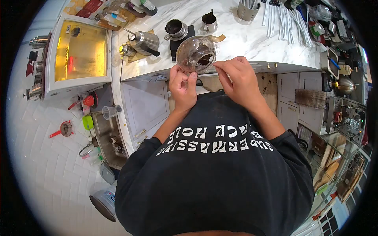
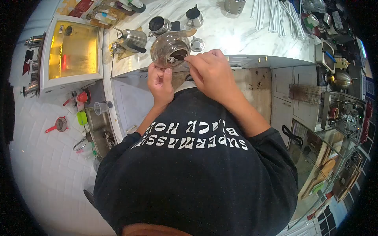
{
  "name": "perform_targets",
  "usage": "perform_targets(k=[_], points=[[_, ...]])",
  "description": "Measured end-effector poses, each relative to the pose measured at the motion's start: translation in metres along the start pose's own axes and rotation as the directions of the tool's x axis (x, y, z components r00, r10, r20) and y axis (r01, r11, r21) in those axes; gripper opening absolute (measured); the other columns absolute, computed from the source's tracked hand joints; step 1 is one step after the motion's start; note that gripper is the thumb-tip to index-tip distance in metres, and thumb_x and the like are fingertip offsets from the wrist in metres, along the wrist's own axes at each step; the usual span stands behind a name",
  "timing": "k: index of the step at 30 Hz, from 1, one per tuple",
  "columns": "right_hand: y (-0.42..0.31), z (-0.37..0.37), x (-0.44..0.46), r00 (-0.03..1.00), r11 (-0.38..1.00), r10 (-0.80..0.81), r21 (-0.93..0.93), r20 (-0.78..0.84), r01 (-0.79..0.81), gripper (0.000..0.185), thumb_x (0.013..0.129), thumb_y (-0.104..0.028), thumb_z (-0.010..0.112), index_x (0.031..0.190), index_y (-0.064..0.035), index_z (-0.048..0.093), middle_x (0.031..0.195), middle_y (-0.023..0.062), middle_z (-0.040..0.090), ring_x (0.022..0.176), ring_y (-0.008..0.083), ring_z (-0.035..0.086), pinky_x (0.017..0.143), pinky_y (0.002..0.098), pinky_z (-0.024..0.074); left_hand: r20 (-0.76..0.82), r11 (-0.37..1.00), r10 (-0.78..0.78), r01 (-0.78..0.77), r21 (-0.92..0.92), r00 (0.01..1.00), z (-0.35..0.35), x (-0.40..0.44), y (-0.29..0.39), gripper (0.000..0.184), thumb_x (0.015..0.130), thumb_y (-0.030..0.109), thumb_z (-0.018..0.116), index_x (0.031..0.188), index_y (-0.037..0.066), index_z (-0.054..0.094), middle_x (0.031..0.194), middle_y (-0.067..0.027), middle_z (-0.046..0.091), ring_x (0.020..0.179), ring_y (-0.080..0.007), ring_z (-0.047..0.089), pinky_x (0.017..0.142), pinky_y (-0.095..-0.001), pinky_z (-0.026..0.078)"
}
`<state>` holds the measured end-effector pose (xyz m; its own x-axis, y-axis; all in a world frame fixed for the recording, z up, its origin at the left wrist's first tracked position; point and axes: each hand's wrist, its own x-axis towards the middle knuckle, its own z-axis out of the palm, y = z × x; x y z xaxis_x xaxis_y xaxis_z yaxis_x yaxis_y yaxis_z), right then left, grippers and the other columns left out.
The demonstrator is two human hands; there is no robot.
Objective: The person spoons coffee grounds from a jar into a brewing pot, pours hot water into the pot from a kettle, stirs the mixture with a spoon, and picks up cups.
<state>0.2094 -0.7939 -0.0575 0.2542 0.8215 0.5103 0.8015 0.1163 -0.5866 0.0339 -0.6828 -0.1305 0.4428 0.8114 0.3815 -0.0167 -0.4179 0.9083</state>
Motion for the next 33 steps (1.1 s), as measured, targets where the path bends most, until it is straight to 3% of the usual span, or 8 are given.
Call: perform_targets(k=[2, 4, 7, 10, 16, 27, 29, 33], points=[[0.000, -0.002, 0.003, 1.000, 1.000, -0.024, -0.005, -0.012, 0.024, 0.022, 0.084, -0.004, 0.073, 0.106, -0.0054, 0.070, 0.086, 0.0078, 0.071, 0.079, 0.0277, 0.068, 0.081, 0.0425, 0.0479, -0.019, 0.998, 0.045, -0.044, 0.032, 0.999, 0.000, 0.000, 0.001, 0.024, 0.094, 0.007, 0.073, 0.080, 0.001, 0.053, 0.123, -0.0220, 0.057, 0.101, -0.0244, 0.063, 0.083, -0.0327, 0.050], [0.002, -0.002, 0.003, 1.000, 1.000, -0.026, 0.000, 0.006, 0.026, 0.023, 0.084, -0.004, 0.073, 0.106, -0.0050, 0.070, 0.086, 0.0078, 0.071, 0.080, 0.0277, 0.068, 0.081, 0.0423, 0.0479, -0.012, 0.993, 0.073, -0.072, 0.092, 0.997, 0.002, 0.000, 0.004, 0.025, 0.098, 0.006, 0.068, 0.079, 0.003, 0.052, 0.122, -0.0208, 0.058, 0.107, -0.0215, 0.061, 0.090, -0.0353, 0.047], [0.005, -0.003, 0.005, 0.999, 1.000, -0.029, 0.002, 0.032, 0.029, 0.023, 0.084, -0.004, 0.074, 0.107, -0.0044, 0.070, 0.087, 0.0080, 0.071, 0.081, 0.0280, 0.068, 0.082, 0.0420, 0.0480, -0.009, 0.990, 0.077, -0.076, 0.117, 0.997, 0.002, -0.002, -0.003, 0.025, 0.098, 0.006, 0.068, 0.079, 0.002, 0.052, 0.121, -0.0205, 0.058, 0.106, -0.0221, 0.061, 0.090, -0.0352, 0.047], [0.006, -0.005, 0.007, 0.998, 0.999, -0.037, -0.002, 0.047, 0.037, 0.024, 0.084, -0.003, 0.074, 0.108, -0.0041, 0.070, 0.088, 0.0082, 0.071, 0.081, 0.0282, 0.069, 0.083, 0.0416, 0.0481, -0.056, 0.998, 0.014, -0.011, 0.067, 0.998, 0.004, -0.004, -0.010, 0.024, 0.091, 0.006, 0.074, 0.080, 0.001, 0.054, 0.123, -0.0240, 0.059, 0.104, -0.0271, 0.063, 0.085, -0.0347, 0.051], [0.008, -0.007, 0.012, 0.997, 0.998, -0.069, -0.008, 0.037, 0.070, 0.024, 0.084, 0.000, 0.072, 0.108, -0.0037, 0.070, 0.086, 0.0082, 0.070, 0.079, 0.0271, 0.067, 0.083, 0.0401, 0.0481, -0.091, 0.991, 0.101, -0.093, 0.092, 0.991, 0.010, 0.003, -0.008, 0.024, 0.091, 0.006, 0.074, 0.080, 0.001, 0.054, 0.121, -0.0231, 0.059, 0.102, -0.0265, 0.062, 0.083, -0.0336, 0.050], [0.011, -0.005, 0.022, 0.995, 0.995, -0.088, -0.049, 0.046, 0.090, 0.022, 0.086, 0.002, 0.071, 0.108, -0.0034, 0.069, 0.083, 0.0081, 0.068, 0.076, 0.0269, 0.065, 0.084, 0.0403, 0.0480, -0.097, 0.994, 0.089, -0.083, 0.064, 0.991, 0.011, 0.011, -0.014, 0.024, 0.091, 0.005, 0.074, 0.080, 0.001, 0.053, 0.121, -0.0233, 0.058, 0.103, -0.0274, 0.063, 0.086, -0.0358, 0.050], [0.012, 0.001, 0.021, 0.995, 0.999, -0.026, -0.023, 0.098, 0.029, 0.021, 0.088, -0.006, 0.070, 0.109, -0.0046, 0.069, 0.089, 0.0105, 0.072, 0.082, 0.0310, 0.069, 0.090, 0.0443, 0.0477, -0.090, 0.989, 0.102, -0.091, 0.115, 0.991, 0.006, 0.011, -0.015, 0.024, 0.091, 0.004, 0.074, 0.080, 0.001, 0.053, 0.121, -0.0236, 0.058, 0.103, -0.0277, 0.063, 0.087, -0.0359, 0.050], [0.008, 0.013, 0.030, 0.997, 0.999, 0.022, 0.029, 0.078, -0.024, 0.022, 0.091, -0.001, 0.069, 0.112, -0.0034, 0.070, 0.081, 0.0092, 0.070, 0.077, 0.0299, 0.067, 0.085, 0.0413, 0.0514, -0.081, 0.993, 0.106, -0.101, 0.063, 0.991, 0.003, 0.025, -0.020, 0.023, 0.097, 0.004, 0.067, 0.079, 0.002, 0.053, 0.121, -0.0189, 0.057, 0.104, -0.0231, 0.060, 0.088, -0.0333, 0.048]])
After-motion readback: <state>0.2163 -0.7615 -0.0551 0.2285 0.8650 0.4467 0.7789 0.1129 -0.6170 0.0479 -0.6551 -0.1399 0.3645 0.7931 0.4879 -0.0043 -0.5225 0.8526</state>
